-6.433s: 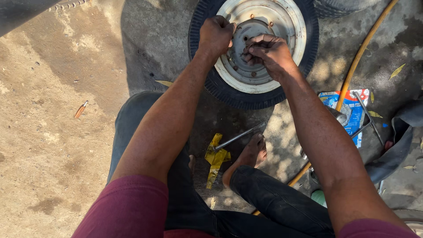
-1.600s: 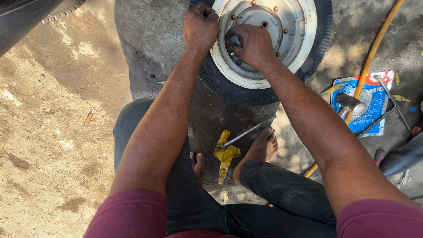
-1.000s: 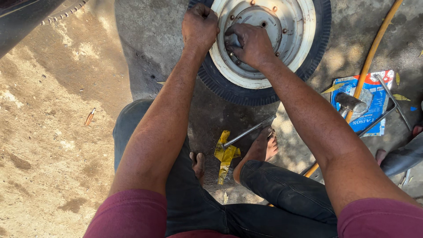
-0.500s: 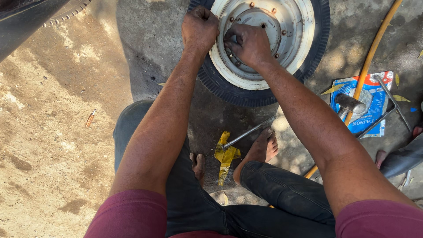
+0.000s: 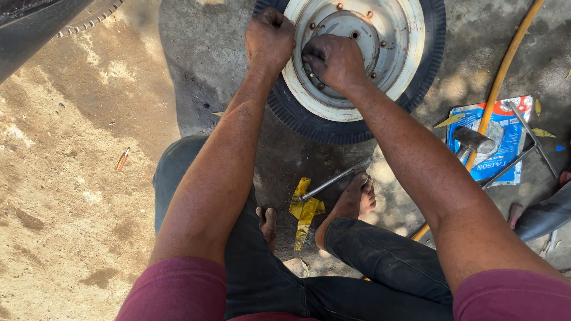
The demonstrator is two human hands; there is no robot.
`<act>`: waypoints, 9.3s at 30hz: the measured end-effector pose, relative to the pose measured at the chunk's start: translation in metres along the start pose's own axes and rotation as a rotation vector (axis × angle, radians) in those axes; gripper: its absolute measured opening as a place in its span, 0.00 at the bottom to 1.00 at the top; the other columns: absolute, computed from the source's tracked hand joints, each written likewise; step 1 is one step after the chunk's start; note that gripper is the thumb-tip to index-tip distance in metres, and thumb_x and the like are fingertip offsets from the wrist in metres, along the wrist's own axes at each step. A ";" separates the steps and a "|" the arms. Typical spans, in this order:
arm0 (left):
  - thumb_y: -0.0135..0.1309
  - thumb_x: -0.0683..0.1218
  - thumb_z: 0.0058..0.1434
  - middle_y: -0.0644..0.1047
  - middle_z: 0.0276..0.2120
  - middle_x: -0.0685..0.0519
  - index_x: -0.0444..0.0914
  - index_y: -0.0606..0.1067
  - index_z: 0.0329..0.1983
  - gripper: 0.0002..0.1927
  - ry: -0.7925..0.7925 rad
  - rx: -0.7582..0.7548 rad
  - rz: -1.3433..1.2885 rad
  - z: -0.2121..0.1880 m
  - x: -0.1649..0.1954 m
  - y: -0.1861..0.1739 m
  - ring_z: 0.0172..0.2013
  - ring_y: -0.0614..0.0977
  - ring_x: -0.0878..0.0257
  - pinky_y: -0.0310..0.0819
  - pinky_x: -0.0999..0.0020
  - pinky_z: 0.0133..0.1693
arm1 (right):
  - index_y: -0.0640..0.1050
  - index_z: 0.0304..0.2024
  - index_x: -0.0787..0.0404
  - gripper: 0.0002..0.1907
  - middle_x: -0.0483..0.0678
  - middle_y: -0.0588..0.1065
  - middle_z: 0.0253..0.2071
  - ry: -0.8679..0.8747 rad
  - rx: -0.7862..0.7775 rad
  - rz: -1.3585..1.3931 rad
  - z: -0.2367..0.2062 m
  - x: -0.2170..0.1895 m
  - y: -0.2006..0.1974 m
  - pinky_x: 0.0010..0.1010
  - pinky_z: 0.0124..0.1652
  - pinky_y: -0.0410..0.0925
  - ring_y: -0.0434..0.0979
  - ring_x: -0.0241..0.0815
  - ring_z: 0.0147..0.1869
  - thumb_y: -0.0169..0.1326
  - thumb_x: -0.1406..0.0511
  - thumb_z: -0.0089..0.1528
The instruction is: The person sits on the ground with a small tire and wheel rim on their lap. They first work on the hub area by hand, then use a long metal rod to pry and work around the tire bead, repositioning the wheel repeatedly as they separate the tire from the rim.
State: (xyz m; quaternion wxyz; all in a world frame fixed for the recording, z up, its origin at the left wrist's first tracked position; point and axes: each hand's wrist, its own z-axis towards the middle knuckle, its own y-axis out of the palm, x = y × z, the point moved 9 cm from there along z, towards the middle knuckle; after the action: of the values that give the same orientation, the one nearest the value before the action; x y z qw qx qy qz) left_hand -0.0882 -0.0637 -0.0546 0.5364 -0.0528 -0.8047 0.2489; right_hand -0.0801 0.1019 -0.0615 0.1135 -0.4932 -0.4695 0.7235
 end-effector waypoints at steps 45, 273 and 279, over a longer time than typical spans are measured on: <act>0.55 0.47 0.57 0.84 0.32 0.45 0.41 0.81 0.32 0.07 -0.044 0.108 0.060 -0.001 -0.008 -0.028 0.36 0.86 0.47 0.79 0.53 0.41 | 0.78 0.47 0.68 0.06 0.52 0.79 0.40 0.714 0.112 1.301 0.004 0.036 -0.002 0.33 0.41 0.77 0.82 0.42 0.40 0.56 0.74 0.67; 0.60 0.50 0.64 0.68 0.09 0.55 0.38 0.74 0.18 0.20 -0.225 -0.307 -0.372 0.009 -0.041 0.033 0.09 0.66 0.70 0.55 0.67 0.12 | 0.76 0.43 0.64 0.20 0.54 0.76 0.44 0.487 0.560 -0.107 -0.025 0.014 -0.014 0.46 0.44 0.71 0.79 0.56 0.47 0.69 0.60 0.58; 0.60 0.49 0.64 0.69 0.10 0.56 0.38 0.74 0.18 0.20 -0.174 -0.288 -0.350 0.004 -0.038 0.031 0.10 0.67 0.70 0.57 0.67 0.14 | 0.76 0.46 0.69 0.25 0.60 0.76 0.45 0.445 0.607 -0.215 -0.023 0.002 -0.019 0.46 0.43 0.71 0.78 0.60 0.45 0.69 0.58 0.58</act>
State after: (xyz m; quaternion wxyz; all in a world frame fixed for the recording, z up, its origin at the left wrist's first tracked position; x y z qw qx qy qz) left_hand -0.0812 -0.0516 -0.1017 0.4870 0.0331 -0.8719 0.0385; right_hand -0.0680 0.1265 -0.0497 0.4287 -0.5300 -0.2470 0.6887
